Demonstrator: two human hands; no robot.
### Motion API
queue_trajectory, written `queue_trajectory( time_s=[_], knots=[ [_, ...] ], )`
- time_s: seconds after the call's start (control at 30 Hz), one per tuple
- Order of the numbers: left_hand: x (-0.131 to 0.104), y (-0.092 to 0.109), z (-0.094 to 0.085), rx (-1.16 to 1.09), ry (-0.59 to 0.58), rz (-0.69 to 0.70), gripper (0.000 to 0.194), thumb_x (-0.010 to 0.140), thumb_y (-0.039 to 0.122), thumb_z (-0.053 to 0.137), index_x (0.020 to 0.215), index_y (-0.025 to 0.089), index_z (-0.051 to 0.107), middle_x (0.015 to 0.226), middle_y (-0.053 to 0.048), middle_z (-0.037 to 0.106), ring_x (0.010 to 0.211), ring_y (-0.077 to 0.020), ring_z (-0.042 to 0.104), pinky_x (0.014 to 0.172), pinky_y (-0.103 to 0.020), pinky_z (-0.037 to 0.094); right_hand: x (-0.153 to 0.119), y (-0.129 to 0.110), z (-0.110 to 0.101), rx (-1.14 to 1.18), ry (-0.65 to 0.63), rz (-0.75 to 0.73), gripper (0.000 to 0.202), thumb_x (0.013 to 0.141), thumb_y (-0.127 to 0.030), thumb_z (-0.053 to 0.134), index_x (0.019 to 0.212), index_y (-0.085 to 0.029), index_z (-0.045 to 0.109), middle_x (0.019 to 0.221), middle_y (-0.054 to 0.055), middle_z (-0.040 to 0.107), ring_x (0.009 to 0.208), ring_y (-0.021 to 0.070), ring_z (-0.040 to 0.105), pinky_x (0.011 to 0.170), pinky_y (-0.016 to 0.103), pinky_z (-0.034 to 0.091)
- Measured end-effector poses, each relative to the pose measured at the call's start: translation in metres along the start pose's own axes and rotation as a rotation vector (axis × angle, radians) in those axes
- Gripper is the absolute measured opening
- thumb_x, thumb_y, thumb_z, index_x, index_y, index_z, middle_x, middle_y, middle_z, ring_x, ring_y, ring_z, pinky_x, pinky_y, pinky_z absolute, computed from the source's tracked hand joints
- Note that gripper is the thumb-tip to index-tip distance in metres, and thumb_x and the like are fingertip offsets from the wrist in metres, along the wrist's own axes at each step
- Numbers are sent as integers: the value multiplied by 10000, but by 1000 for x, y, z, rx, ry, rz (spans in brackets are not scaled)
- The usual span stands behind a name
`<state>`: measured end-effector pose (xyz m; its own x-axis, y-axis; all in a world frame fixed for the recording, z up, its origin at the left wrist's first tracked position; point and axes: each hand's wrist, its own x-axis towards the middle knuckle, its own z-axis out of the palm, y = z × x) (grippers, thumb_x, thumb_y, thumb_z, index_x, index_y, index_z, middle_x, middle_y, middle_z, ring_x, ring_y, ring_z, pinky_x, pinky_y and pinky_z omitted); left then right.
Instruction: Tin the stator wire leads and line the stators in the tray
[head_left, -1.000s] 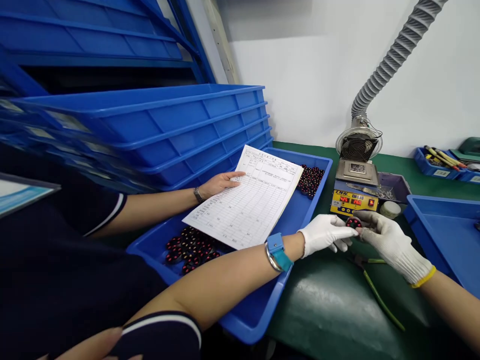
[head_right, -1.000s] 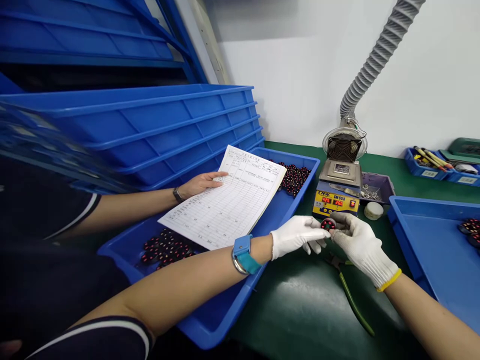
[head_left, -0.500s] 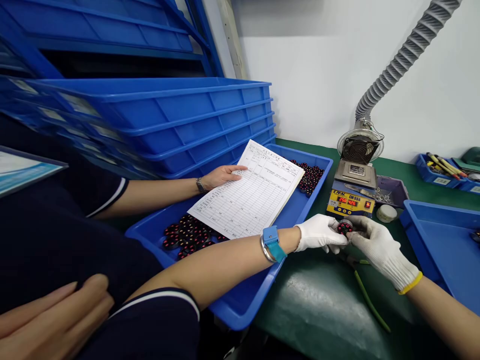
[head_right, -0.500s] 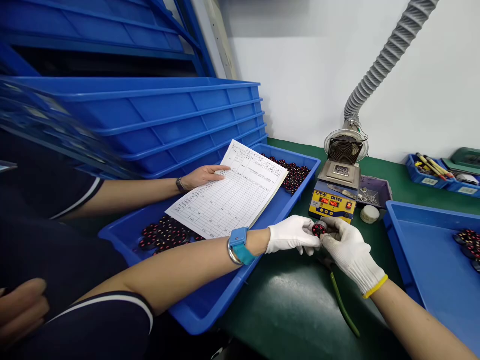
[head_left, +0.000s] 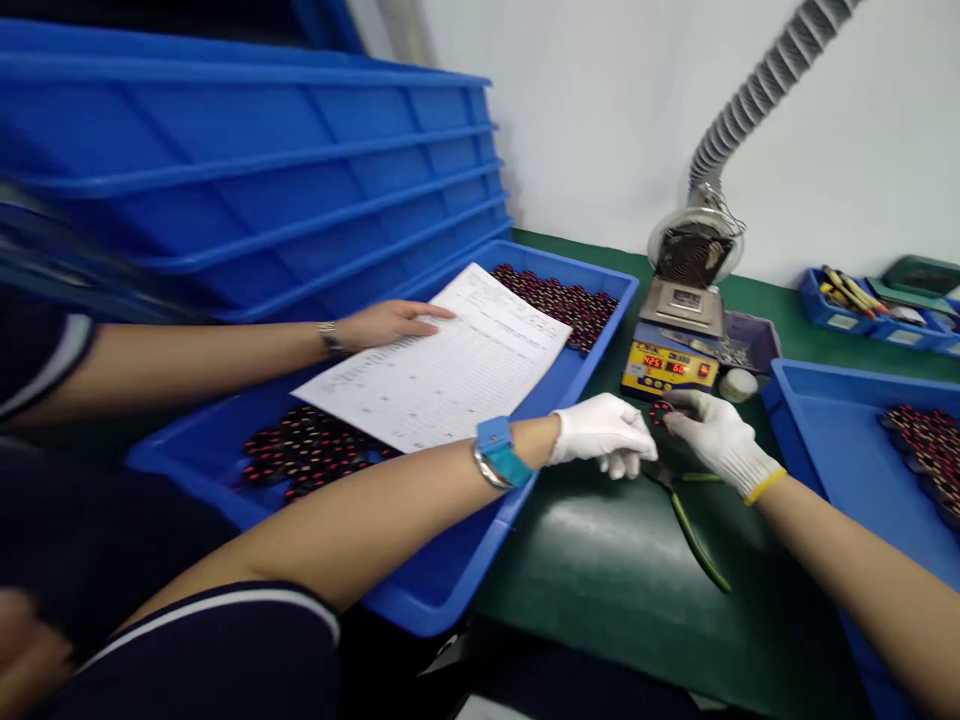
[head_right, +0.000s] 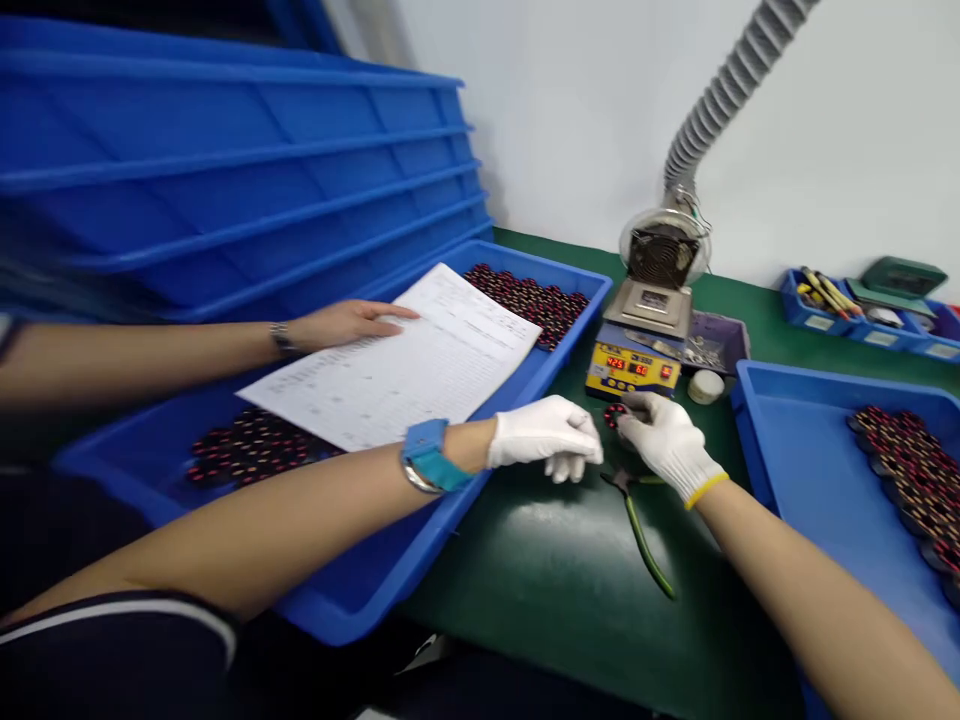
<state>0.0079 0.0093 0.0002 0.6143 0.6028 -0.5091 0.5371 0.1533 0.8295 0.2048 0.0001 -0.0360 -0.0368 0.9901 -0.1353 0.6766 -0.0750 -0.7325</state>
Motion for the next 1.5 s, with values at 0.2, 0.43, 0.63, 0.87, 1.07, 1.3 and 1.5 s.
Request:
queue_trajectory(
  time_s=[0.2,0.43,0.63,0.87,1.07,1.3,1.5],
  knots=[
    [-1,-9,4,462,-287,-160,154,630,326,676,616,180,631,504,-6,621,433,-144,522,456,-255,357,10,0,-3,-197,-124,70,330,789,-365,599,1077,-261,722,891,-1,730,883,192,687,796,268,531],
    [-1,-11,4,657,-285,-190,278,730,492,565,669,221,586,594,-2,648,491,-163,521,474,-281,324,9,-5,-14,-358,-148,46,349,827,-389,535,1108,-280,711,1122,32,693,1085,293,619,883,387,500],
    [4,-11,2,656,-266,-164,316,742,519,553,656,215,537,601,9,591,515,-144,462,504,-287,289,13,-2,-12,-337,-96,50,335,889,-369,474,1134,-271,681,1165,34,670,1114,282,603,918,402,488],
    [2,6,4,612,-290,-193,434,808,608,435,732,191,530,660,-21,644,551,-151,563,543,-259,418,-49,-19,-51,-233,9,-24,363,958,-328,434,1274,-235,586,1220,10,622,1126,174,590,919,256,466],
    [-6,62,104,539,363,58,532,898,566,305,1185,164,500,1098,-130,692,986,-268,661,908,-400,513,-226,26,-141,-165,401,150,348,920,-321,495,1240,-234,600,1128,34,642,903,168,656,829,295,508],
    [-20,110,331,990,-288,459,750,722,549,668,1405,329,452,1494,3,464,1369,-299,428,1164,-330,317,-536,137,-81,281,1158,819,451,904,-433,472,1250,-155,553,1257,126,606,1116,208,620,969,331,508],
    [-37,139,385,1359,-355,344,331,932,293,481,1246,249,576,1170,-82,668,1086,-277,643,937,-442,509,-722,137,77,482,1103,1624,363,815,-445,475,1013,-235,695,1056,136,703,1062,355,655,942,496,514]
  ],
)
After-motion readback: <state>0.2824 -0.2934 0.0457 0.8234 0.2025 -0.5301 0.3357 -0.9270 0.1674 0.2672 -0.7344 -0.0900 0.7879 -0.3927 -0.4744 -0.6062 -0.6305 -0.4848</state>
